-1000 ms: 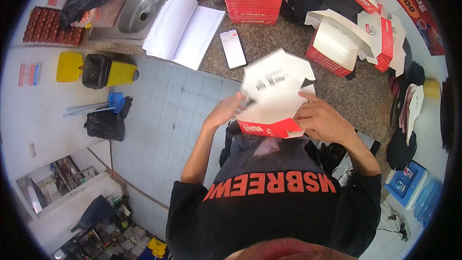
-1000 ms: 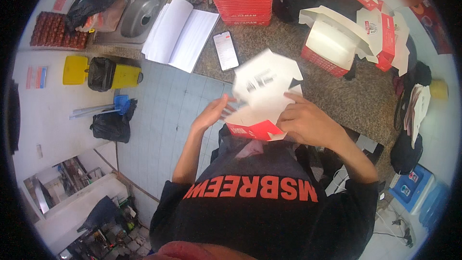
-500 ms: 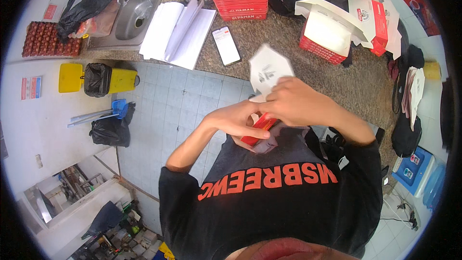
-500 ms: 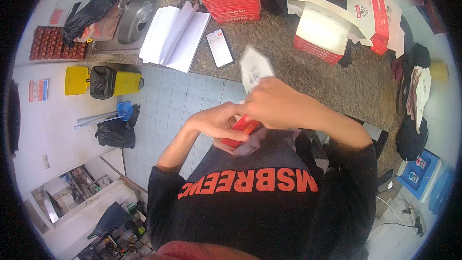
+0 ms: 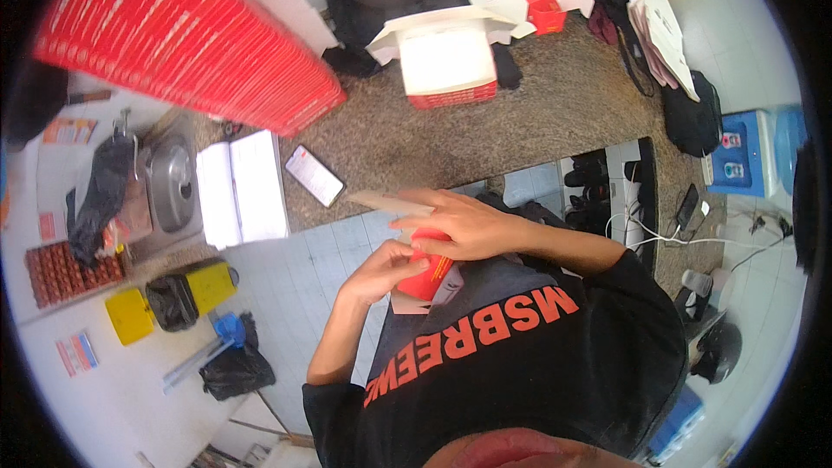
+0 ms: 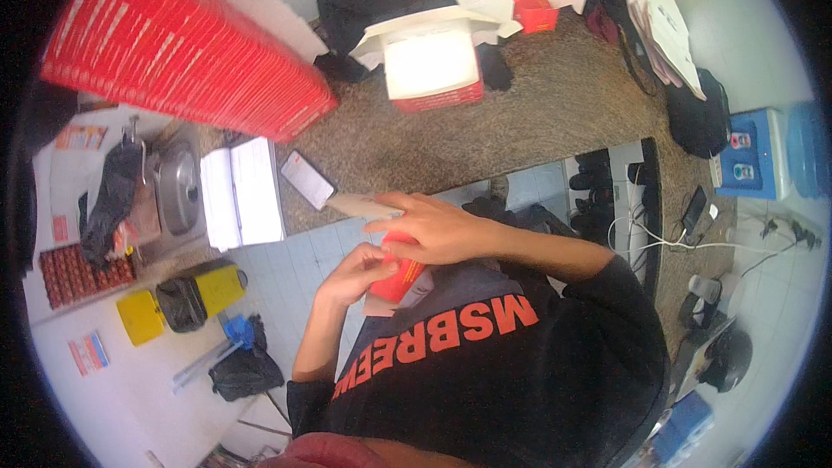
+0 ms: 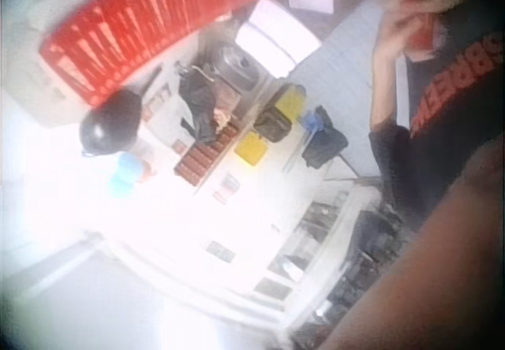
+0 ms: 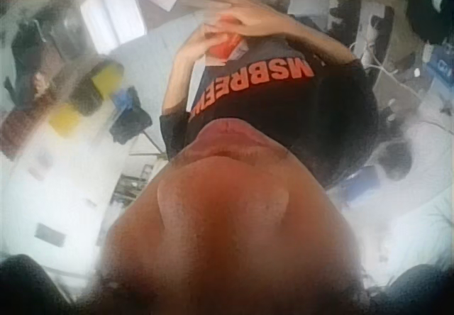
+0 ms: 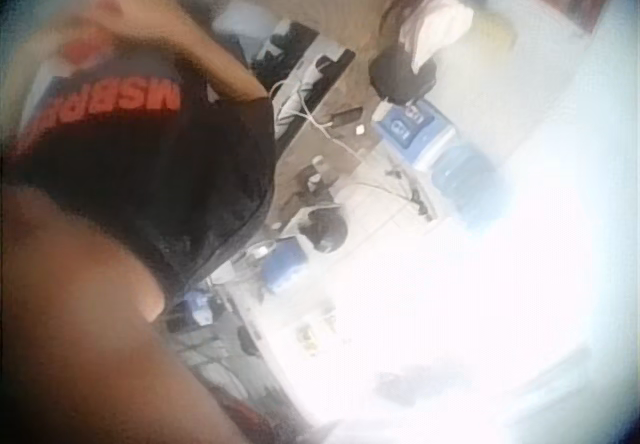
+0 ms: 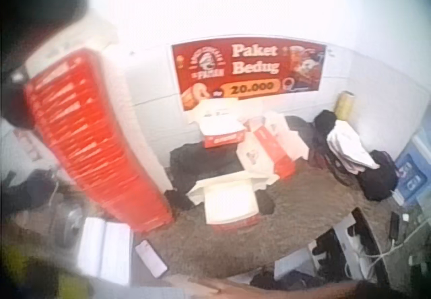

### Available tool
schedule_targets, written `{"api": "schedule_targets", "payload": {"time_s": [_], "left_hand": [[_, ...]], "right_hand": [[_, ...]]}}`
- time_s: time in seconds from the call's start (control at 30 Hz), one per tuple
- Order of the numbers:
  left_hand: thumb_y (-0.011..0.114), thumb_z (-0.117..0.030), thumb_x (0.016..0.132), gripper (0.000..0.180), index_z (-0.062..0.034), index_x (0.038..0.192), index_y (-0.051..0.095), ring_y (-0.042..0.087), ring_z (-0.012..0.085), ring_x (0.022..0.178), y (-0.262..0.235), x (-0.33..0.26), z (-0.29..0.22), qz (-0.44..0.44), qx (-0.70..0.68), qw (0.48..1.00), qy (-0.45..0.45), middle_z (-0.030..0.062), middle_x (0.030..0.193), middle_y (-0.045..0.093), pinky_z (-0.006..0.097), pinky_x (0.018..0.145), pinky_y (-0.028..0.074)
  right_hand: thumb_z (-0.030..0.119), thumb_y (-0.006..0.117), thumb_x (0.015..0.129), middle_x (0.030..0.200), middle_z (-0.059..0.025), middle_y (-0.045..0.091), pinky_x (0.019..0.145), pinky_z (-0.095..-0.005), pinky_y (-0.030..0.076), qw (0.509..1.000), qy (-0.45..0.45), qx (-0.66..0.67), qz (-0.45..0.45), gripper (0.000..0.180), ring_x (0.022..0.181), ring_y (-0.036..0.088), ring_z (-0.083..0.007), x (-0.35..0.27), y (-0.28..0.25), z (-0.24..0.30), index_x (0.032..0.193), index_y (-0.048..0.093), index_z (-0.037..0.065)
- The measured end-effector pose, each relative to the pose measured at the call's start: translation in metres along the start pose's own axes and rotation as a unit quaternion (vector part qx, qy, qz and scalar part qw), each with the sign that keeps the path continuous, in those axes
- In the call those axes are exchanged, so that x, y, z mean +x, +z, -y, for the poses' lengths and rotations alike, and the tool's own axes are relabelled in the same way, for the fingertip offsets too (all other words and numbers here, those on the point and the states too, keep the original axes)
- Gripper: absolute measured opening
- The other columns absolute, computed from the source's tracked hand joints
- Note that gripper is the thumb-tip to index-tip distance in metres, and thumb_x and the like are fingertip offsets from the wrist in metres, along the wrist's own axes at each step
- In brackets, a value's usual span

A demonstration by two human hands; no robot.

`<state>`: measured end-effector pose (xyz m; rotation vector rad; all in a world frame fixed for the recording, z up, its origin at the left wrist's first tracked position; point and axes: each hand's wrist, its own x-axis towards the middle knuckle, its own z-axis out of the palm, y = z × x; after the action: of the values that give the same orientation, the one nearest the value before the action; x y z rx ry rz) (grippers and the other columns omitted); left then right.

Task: The person assembles red and white cardboard food boxes by folding the flaps and inserting paper liners. They repeatedly pick up flat boxes, fold them into shape, and place them on a stack on the counter. A second person is briefly visible in the background handling a notebook.

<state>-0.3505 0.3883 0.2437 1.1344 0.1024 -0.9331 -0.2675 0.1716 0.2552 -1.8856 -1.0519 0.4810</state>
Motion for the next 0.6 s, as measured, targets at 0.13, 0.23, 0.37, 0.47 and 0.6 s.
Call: {"api": "schedule_targets", "payload": {"time_s": [0.13, 0.23, 0.37, 0.47, 0.6], "left_hand": [[0.066, -0.023, 0.099, 0.031, 0.0043, 0.114, 0.072, 0.064, 0.0104, 0.099, 0.01, 0.011, -0.004, 0.007, -0.023, 1.0, -0.015, 0.0074, 0.107, 0.074, 0.028, 0.089, 0.051], [0.065, -0.021, 0.1, 0.03, 0.0044, 0.113, 0.072, 0.064, 0.0101, 0.094, 0.015, 0.03, -0.005, 0.002, 0.03, 0.999, -0.036, 0.0064, 0.104, 0.073, 0.027, 0.086, 0.05], [0.063, -0.016, 0.1, 0.026, 0.0048, 0.112, 0.072, 0.063, 0.0088, 0.09, 0.024, 0.044, -0.001, -0.046, 0.02, 0.997, -0.057, 0.0046, 0.1, 0.073, 0.026, 0.082, 0.05], [0.061, -0.015, 0.101, 0.025, 0.0044, 0.114, 0.072, 0.063, 0.0086, 0.089, 0.035, 0.058, -0.004, -0.071, 0.052, 0.996, -0.033, 0.0035, 0.101, 0.073, 0.025, 0.082, 0.05], [0.062, -0.017, 0.102, 0.026, 0.0033, 0.115, 0.072, 0.065, 0.0121, 0.094, 0.024, 0.068, -0.014, -0.084, 0.105, 0.99, -0.031, 0.0068, 0.107, 0.074, 0.029, 0.085, 0.051]], "right_hand": [[0.029, 0.059, 0.097, 0.133, -0.0191, 0.056, 0.096, -0.0505, 0.049, 0.989, 0.144, -0.038, 0.015, 0.025, 0.118, 0.057, -0.0397, -0.011, -0.032, 0.001, 0.104, 0.069, 0.007], [0.03, 0.058, 0.097, 0.127, -0.0178, 0.058, 0.09, -0.0517, 0.051, 0.993, 0.097, -0.064, -0.001, 0.025, 0.112, 0.059, -0.0385, -0.028, -0.029, -0.012, 0.099, 0.069, 0.007], [0.034, 0.057, 0.097, 0.124, -0.017, 0.059, 0.089, -0.0507, 0.052, 0.996, 0.067, -0.054, 0.023, 0.029, 0.111, 0.059, -0.0387, -0.033, -0.039, -0.028, 0.094, 0.07, 0.008], [0.038, 0.057, 0.098, 0.12, -0.0178, 0.06, 0.089, -0.0512, 0.052, 0.997, 0.036, -0.041, 0.062, 0.032, 0.11, 0.06, -0.0398, -0.038, -0.048, -0.035, 0.095, 0.07, 0.009], [0.038, 0.057, 0.099, 0.119, -0.0164, 0.059, 0.089, -0.0485, 0.051, 0.997, 0.066, -0.028, 0.035, 0.032, 0.112, 0.058, -0.0369, -0.048, -0.069, -0.036, 0.092, 0.067, 0.009]]}}
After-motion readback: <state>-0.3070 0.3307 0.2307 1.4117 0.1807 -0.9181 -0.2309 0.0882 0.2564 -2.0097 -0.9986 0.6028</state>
